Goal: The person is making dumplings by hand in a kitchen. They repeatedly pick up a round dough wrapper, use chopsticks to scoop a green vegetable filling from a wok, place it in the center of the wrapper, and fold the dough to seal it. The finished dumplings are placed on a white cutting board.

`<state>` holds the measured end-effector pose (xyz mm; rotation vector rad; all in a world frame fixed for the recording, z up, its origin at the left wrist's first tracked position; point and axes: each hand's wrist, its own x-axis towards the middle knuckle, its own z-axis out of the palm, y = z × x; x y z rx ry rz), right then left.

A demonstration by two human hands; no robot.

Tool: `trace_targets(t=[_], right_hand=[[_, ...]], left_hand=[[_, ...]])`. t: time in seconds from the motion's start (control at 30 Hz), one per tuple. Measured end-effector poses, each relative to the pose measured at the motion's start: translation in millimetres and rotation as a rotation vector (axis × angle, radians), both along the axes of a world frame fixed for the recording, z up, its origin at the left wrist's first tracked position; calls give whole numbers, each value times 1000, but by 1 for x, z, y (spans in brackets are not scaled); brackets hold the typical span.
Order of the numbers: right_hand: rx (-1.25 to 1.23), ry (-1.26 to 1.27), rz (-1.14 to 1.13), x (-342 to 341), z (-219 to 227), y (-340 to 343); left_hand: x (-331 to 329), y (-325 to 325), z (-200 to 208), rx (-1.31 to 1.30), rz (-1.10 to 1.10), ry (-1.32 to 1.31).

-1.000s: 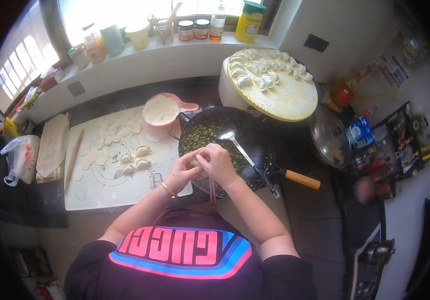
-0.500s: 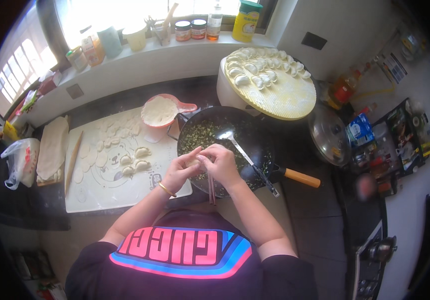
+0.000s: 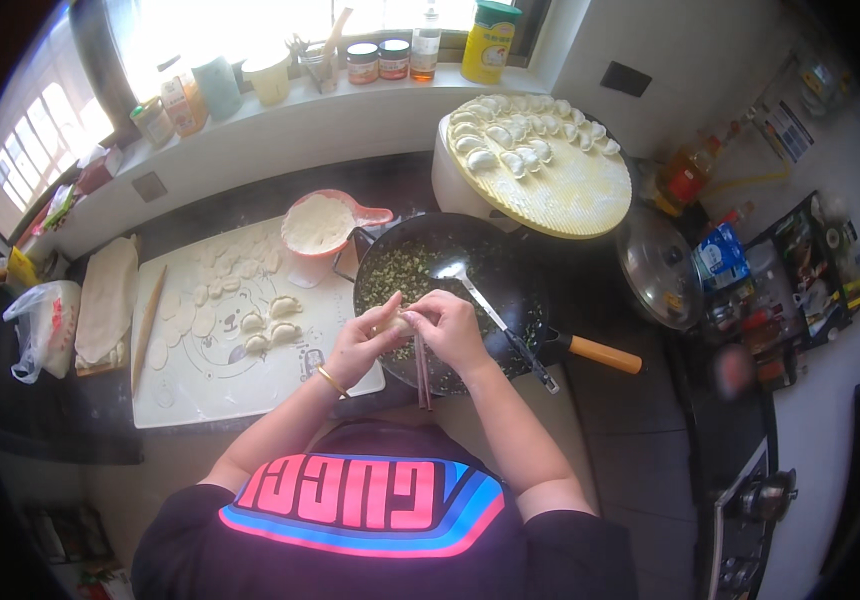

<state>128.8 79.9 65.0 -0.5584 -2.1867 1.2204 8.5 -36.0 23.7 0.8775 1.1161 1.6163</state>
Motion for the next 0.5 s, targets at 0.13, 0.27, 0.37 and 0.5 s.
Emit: trace_targets(t=[0.13,0.27,0.37,0.5], right_hand=[[106,-56,-25,-5,7,-6],[144,31,-25,-8,-2,-9],[-14,26,-11,-4,1,-8],[38,-56,-9,-1,1,-4]], left_hand=[[3,2,-1,21,4,87],[2,1,1,-41,-29,78],[0,1,0,-44,-25,6],[2,2,-1,-17,13,41]])
